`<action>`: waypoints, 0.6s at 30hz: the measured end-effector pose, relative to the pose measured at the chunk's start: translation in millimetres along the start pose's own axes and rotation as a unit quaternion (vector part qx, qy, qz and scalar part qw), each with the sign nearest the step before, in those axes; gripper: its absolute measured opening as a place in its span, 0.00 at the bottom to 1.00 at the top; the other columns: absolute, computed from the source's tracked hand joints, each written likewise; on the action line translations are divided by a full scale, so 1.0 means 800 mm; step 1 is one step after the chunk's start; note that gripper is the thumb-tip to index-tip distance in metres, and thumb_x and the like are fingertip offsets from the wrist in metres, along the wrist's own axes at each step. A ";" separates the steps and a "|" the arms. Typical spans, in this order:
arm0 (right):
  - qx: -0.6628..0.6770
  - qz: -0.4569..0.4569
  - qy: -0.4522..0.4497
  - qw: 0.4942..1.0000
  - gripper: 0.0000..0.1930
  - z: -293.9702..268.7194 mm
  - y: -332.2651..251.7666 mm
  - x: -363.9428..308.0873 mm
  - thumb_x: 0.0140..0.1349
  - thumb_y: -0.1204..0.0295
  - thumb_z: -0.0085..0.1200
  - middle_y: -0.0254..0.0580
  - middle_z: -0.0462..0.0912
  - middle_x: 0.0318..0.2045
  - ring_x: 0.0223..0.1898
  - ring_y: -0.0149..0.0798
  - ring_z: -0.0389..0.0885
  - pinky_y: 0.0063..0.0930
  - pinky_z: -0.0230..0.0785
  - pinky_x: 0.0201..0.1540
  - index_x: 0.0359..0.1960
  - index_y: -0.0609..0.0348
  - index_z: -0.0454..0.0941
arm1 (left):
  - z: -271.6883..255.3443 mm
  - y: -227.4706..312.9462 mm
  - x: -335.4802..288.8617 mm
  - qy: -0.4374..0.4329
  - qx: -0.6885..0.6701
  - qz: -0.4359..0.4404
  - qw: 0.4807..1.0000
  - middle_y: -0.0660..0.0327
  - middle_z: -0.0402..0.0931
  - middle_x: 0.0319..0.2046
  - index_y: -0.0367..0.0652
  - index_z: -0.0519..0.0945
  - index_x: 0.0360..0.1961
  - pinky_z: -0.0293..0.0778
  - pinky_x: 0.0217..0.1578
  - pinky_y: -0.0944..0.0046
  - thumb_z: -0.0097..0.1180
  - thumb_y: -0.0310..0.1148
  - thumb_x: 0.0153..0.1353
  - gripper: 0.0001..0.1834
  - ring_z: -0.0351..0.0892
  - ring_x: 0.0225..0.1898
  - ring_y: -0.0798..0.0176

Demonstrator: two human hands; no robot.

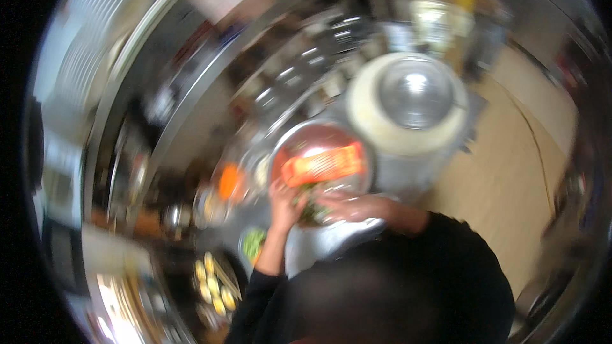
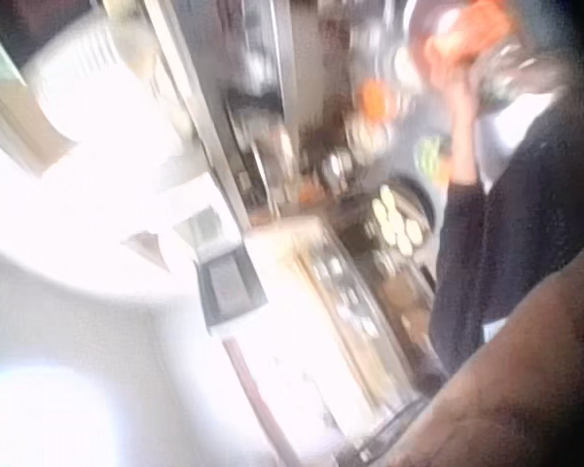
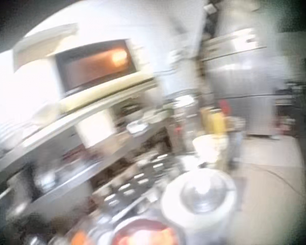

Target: The person assembles a noodle bowl by layering noodles, shredded cucumber, shredded carrot, and a dark sauce in a clear plastic container. They then add pickled vegetables using chopsticks, place the bowl in a plastic bag, and tie it closed.

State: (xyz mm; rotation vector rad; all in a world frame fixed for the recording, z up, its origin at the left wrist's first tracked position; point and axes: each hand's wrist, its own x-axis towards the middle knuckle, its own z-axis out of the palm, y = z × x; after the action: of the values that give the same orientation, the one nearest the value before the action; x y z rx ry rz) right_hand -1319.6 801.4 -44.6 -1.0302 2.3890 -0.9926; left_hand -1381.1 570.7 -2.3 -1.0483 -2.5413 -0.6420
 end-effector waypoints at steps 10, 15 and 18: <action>0.434 0.041 0.059 0.898 0.40 -0.034 -0.034 0.018 0.65 0.39 0.36 0.44 0.56 0.69 0.65 0.48 0.60 0.44 0.52 0.65 0.68 0.57 0.55 | 0.011 0.001 -0.036 0.118 -0.061 -0.104 0.986 0.57 0.77 0.27 0.43 0.79 0.26 0.66 0.48 0.55 0.66 0.36 0.42 0.12 0.76 0.37 0.54; 0.570 -0.008 0.033 0.821 0.43 -0.030 -0.027 0.055 0.63 0.38 0.42 0.44 0.58 0.67 0.62 0.46 0.63 0.40 0.58 0.60 0.69 0.60 0.53 | 0.008 -0.019 -0.076 0.087 -0.280 -0.225 0.929 0.60 0.78 0.30 0.44 0.81 0.35 0.69 0.45 0.60 0.69 0.36 0.41 0.17 0.79 0.36 0.59; 0.590 0.017 -0.010 0.807 0.46 -0.012 -0.012 0.082 0.61 0.38 0.44 0.48 0.61 0.65 0.61 0.46 0.64 0.38 0.61 0.59 0.67 0.67 0.53 | 0.005 -0.028 -0.097 0.084 -0.272 -0.194 0.939 0.61 0.78 0.27 0.45 0.82 0.30 0.72 0.34 0.63 0.68 0.35 0.41 0.14 0.79 0.32 0.61</action>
State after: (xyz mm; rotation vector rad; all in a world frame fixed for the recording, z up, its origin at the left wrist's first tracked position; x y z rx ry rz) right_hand -1364.5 752.5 -33.5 -0.4567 1.2271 -1.9856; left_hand -1344.9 514.1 -46.6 -0.5856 -2.4855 -1.5390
